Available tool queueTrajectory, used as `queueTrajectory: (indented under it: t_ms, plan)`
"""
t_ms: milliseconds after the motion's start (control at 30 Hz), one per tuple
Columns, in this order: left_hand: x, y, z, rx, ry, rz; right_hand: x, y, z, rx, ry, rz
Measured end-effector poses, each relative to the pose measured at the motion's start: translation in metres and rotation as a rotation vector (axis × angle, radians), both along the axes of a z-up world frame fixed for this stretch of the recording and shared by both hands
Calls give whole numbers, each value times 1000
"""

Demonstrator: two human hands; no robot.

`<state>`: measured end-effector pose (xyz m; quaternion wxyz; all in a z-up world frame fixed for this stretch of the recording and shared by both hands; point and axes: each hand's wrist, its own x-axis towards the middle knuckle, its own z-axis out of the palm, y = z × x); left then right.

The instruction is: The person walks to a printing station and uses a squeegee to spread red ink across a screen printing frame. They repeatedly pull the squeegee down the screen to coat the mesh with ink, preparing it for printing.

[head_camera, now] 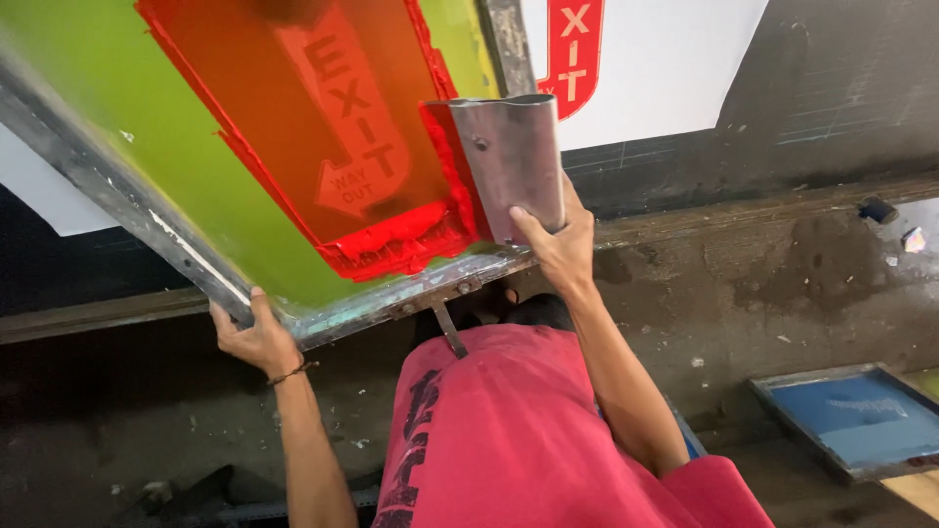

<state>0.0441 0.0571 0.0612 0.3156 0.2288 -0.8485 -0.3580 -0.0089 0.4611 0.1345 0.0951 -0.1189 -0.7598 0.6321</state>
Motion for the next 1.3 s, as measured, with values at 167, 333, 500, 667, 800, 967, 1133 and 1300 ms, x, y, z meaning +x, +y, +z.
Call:
queueTrajectory:
  t_ms: [167,333,500,667,800,967,1133,1300]
  plan:
    - [2,-19,-14,61,-13,-4,-5,-14,-1,14,-11,66]
    - [3,-34,-22,94,-53,19,-4,-25,6,30,-59,67]
    - [-3,-31,-13,147,-141,52,-5,-26,-5,42,-52,78]
    - [-10,-36,-12,139,-110,33,1,-27,-12,46,-67,61]
    - [-11,-43,-17,96,-50,-7,1,-30,-7,27,-73,43]
    - [-19,-42,-20,63,-8,-24,-4,-27,-14,15,-62,16]
    - [-49,-16,-11,49,2,0,-10,-12,-22,34,-94,-80]
    - [-87,7,-11,135,76,-142,-17,22,-50,142,-39,-273]
